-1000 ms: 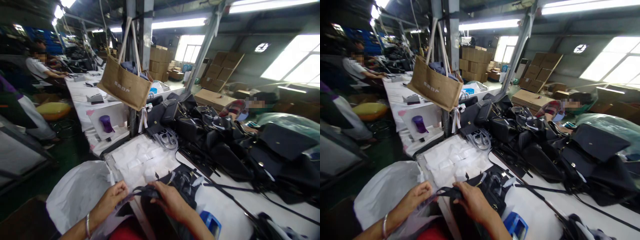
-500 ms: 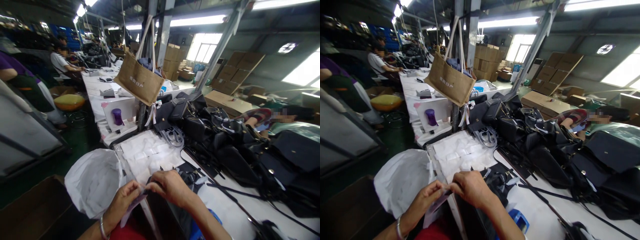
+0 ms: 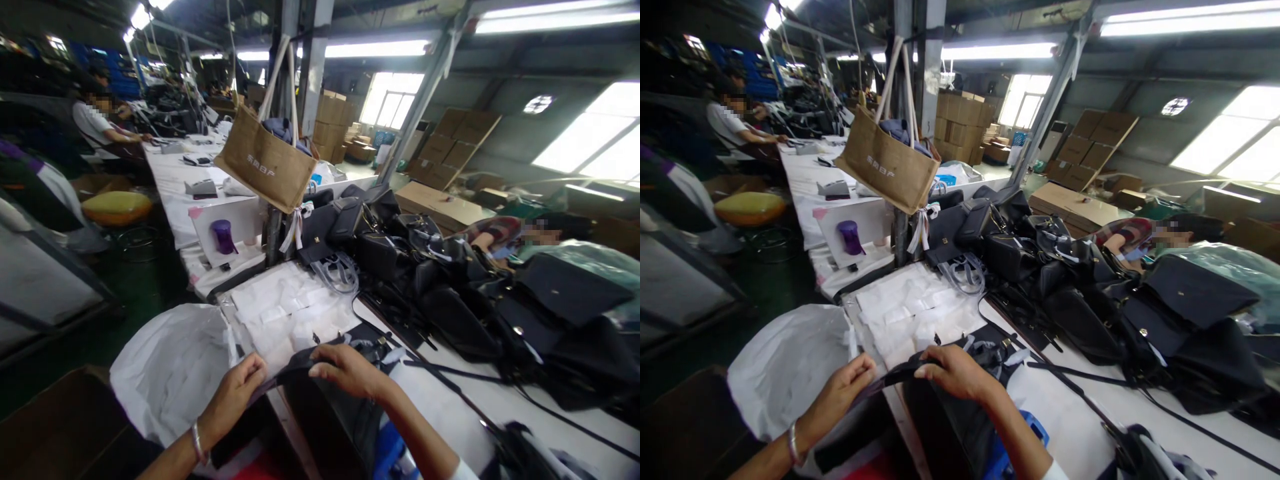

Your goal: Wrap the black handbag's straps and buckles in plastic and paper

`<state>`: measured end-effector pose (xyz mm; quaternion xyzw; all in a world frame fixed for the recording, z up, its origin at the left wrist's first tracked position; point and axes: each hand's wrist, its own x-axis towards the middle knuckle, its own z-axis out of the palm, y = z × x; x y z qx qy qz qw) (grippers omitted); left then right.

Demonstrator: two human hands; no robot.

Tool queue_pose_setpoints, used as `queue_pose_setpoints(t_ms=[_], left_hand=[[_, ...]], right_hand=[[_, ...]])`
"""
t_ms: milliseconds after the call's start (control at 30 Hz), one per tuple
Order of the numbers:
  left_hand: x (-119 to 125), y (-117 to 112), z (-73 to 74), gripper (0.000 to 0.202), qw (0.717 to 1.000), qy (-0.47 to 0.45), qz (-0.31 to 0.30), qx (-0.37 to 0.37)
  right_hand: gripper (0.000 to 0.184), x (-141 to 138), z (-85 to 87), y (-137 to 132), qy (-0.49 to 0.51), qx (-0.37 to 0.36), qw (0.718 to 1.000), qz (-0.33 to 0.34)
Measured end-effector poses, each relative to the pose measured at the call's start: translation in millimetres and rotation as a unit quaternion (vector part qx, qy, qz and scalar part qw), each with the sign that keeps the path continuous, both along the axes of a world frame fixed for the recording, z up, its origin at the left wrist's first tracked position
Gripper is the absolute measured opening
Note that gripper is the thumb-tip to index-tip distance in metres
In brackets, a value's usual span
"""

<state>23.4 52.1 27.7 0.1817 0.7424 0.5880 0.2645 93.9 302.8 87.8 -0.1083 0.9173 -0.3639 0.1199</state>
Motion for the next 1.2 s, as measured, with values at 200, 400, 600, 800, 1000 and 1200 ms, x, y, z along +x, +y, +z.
queue_pose_setpoints(t_ms=[200,400,600,800,1000,1200], left_hand=[[3,23,7.2,0.025,0.997,-0.053,-0.041,0.039],[-14,23,7.1,0.026,0.999,-0.036,-0.022,0.012],[-20,38,7.5,0.024,0.999,-0.03,-0.033,-0.002],[-19,63,2.8,0.025,0.99,-0.121,-0.061,0.052],[-43,52,-10.0,0.027,0.996,-0.037,-0.073,-0.036],[-49,54,-16.8,0.028,0.99,0.004,-0.098,-0.099]], right_hand=[[0.023,-12,17.6,-11,0.022,0.121,0.992,0.026],[0.036,-11,30.9,3,0.015,0.048,0.999,0.002],[0.027,-16,26.8,4,0.044,0.022,0.999,0.009],[0.019,-26,5.4,-11,0.036,0.061,0.997,0.013],[0.042,-17,-5.2,16,-0.007,0.041,0.998,-0.041],[0.019,-18,-10.3,28,-0.002,0.02,1.0,-0.019]])
